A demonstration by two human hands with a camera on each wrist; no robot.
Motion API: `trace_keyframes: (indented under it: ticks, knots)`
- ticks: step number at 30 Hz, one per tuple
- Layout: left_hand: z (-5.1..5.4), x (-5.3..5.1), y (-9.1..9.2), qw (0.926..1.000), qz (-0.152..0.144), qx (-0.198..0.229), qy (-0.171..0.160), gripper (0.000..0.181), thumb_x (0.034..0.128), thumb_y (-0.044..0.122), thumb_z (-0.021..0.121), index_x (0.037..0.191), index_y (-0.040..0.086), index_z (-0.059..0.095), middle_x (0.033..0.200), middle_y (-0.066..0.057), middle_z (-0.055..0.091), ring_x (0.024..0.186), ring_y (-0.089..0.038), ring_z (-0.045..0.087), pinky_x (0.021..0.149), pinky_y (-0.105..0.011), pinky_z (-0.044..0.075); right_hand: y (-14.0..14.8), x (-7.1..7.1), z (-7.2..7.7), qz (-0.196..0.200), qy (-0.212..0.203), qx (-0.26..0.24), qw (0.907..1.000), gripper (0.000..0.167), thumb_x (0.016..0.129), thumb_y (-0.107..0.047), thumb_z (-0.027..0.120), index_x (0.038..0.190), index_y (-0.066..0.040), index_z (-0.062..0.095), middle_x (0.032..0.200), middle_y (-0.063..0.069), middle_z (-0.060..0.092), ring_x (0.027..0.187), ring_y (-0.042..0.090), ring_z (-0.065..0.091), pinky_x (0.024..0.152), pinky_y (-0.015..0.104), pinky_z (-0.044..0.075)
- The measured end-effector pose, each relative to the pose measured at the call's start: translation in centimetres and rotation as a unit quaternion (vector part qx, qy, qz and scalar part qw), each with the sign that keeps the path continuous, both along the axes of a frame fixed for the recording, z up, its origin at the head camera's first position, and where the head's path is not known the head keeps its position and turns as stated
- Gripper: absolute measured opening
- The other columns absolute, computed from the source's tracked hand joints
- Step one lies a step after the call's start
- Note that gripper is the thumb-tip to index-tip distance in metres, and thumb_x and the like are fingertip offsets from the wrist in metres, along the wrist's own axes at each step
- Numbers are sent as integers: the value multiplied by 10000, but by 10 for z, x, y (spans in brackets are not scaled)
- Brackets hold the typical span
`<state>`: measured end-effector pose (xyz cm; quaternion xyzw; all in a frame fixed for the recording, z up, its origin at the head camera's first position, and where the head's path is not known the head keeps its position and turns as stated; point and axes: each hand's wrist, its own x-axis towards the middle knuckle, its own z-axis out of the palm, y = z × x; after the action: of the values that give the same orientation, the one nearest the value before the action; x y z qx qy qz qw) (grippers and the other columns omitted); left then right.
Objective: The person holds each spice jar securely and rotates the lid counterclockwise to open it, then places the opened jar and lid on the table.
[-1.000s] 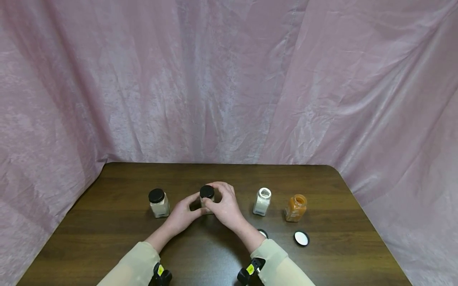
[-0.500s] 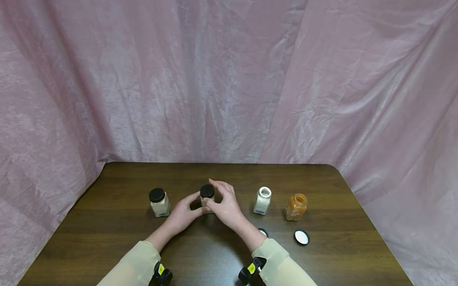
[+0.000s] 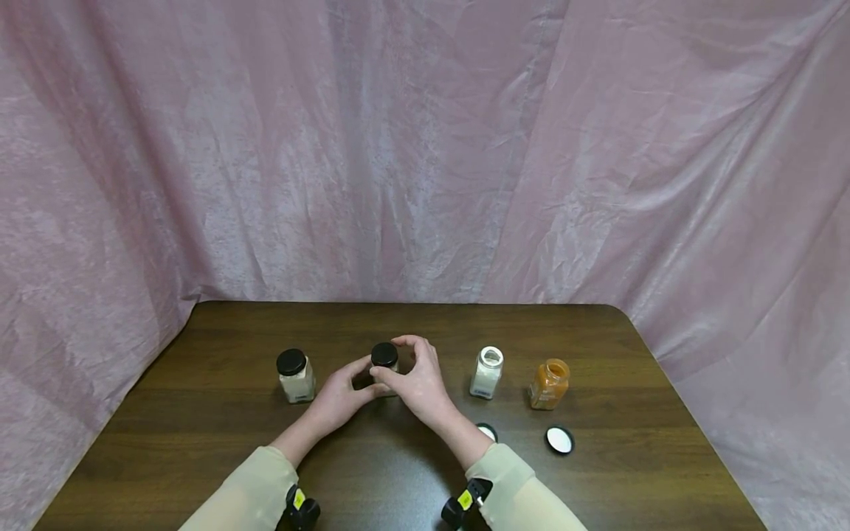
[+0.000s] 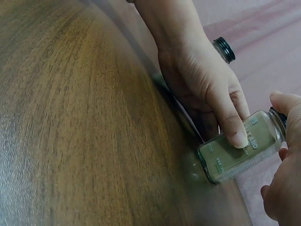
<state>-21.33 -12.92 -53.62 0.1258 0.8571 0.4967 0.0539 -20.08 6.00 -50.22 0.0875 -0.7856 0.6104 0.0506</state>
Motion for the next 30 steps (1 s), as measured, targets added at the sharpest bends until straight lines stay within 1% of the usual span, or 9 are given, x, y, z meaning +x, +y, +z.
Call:
trace_keyframes:
  ticks: [7,12,20,24,30]
  knots:
    - [4,1,0,10000,-12,-26,-47,694,872,471,801,1481,236,566,1458,-26,573,1371,-258,495,1116,-565,368,-4,-1,0,-89,146,51,9998,586,782,-338,905,1243,-149,596,1251,29,545,1217,261,430,1042,512,373]
    - [2,1,0,10000,-32,27,-20,684,872,469,803,1476,249,572,1447,-20,582,1361,-250,503,1108,-564,376,-6,-2,-1,-205,172,105,9996,587,766,-331,915,1230,-152,603,1224,12,557,1192,241,436,1022,483,381]
    - [2,2,-1,10000,-16,33,-59,686,868,492,799,1476,271,569,1452,-13,575,1371,-255,492,1108,-569,372,-7,0,1,-224,72,203,9995,564,785,-371,893,1210,-147,598,1233,3,546,1200,242,430,1006,465,386]
    - [2,2,-1,9999,-7,52,-114,690,867,508,794,1479,284,565,1458,-3,567,1379,-252,483,1111,-572,368,-7,0,0,-250,81,278,9993,530,790,-377,886,1190,-165,611,1241,-20,541,1204,220,422,1012,447,377]
    - [3,2,-1,9999,-21,47,-114,695,866,528,784,1481,295,560,1462,10,562,1380,-240,481,1112,-565,369,-6,0,-2,-247,188,293,9991,482,812,-357,872,1188,-169,636,1254,-26,542,1208,204,420,1007,444,377]
